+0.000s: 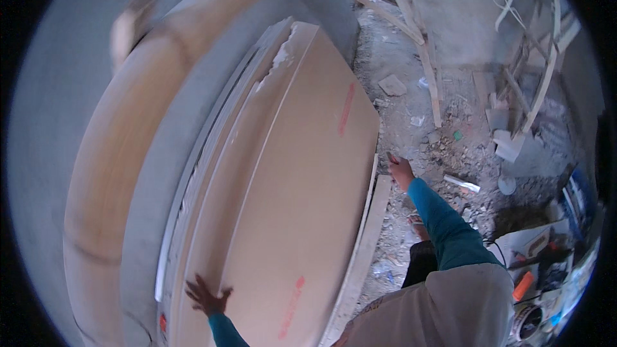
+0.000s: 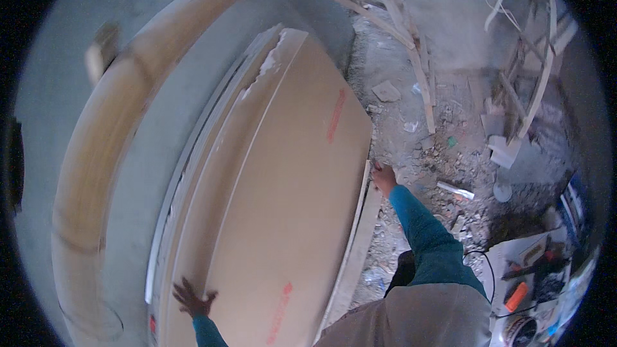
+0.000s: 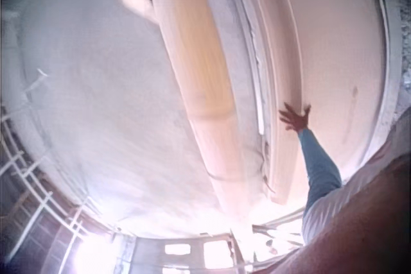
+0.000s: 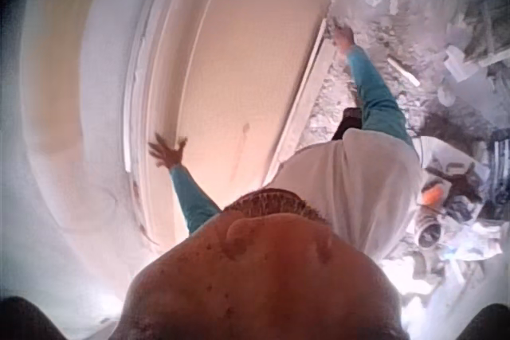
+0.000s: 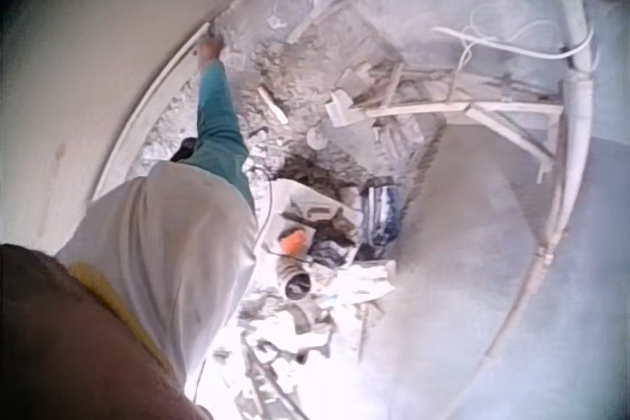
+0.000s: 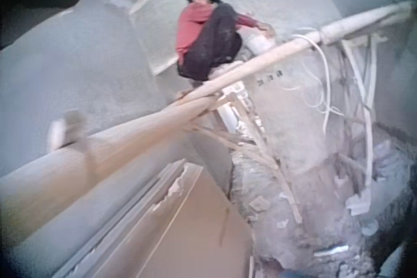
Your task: The person measures a drywall sheet against a wall using a long metal ruler and a pencil to mark the cut lines, then cuts along the marked lines with a utility knife and removes the excess metal trim.
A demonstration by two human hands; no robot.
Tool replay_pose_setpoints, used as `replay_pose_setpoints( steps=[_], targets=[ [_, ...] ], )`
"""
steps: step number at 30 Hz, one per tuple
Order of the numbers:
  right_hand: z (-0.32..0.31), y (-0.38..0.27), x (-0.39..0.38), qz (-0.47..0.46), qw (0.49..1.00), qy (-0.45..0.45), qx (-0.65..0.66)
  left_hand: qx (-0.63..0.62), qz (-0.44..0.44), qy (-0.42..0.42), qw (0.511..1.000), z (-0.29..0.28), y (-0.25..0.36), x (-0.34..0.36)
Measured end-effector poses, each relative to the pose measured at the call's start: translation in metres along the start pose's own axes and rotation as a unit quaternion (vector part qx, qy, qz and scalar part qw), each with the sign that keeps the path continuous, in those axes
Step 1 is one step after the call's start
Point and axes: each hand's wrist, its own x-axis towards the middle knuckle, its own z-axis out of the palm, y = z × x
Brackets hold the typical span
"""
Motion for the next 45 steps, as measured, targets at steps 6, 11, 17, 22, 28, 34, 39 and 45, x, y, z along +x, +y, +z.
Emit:
replay_pose_setpoints(
  steps=[6, 11, 17, 22, 28, 34, 39, 45],
  targets=[
    [0.078, -0.109, 0.149, -0.068, 0.983, -0.052, 0.164, 0.025, -0.016, -0.041, 0.999, -0.025, 0.038, 0.003],
    [0.136, -0.197, 0.317, -0.223, 0.959, -0.072, 0.162, 0.099, -0.069, -0.094, 0.988, -0.036, 0.077, 0.021],
    [0.204, -0.3, 0.512, -0.326, 0.938, -0.013, 0.115, 0.199, -0.184, -0.229, 0.935, -0.037, 0.118, 0.067],
    [0.249, -0.36, 0.635, -0.341, 0.924, -0.049, 0.163, 0.205, -0.204, -0.234, 0.928, -0.026, 0.142, 0.097],
    [0.28, -0.388, 0.756, -0.41, 0.911, -0.045, -0.008, 0.212, -0.227, -0.243, 0.919, -0.018, 0.152, 0.114],
    [0.258, -0.377, 0.806, -0.552, 0.726, -0.046, -0.409, 0.223, -0.24, -0.257, 0.909, -0.015, 0.152, 0.116],
    [0.258, -0.385, 0.799, -0.642, 0.749, -0.065, -0.152, 0.226, -0.252, -0.257, 0.905, -0.01, 0.148, 0.117],
    [0.259, -0.391, 0.781, -0.523, 0.806, -0.087, -0.262, 0.228, -0.267, -0.254, 0.901, -0.01, 0.133, 0.108]
  ],
)
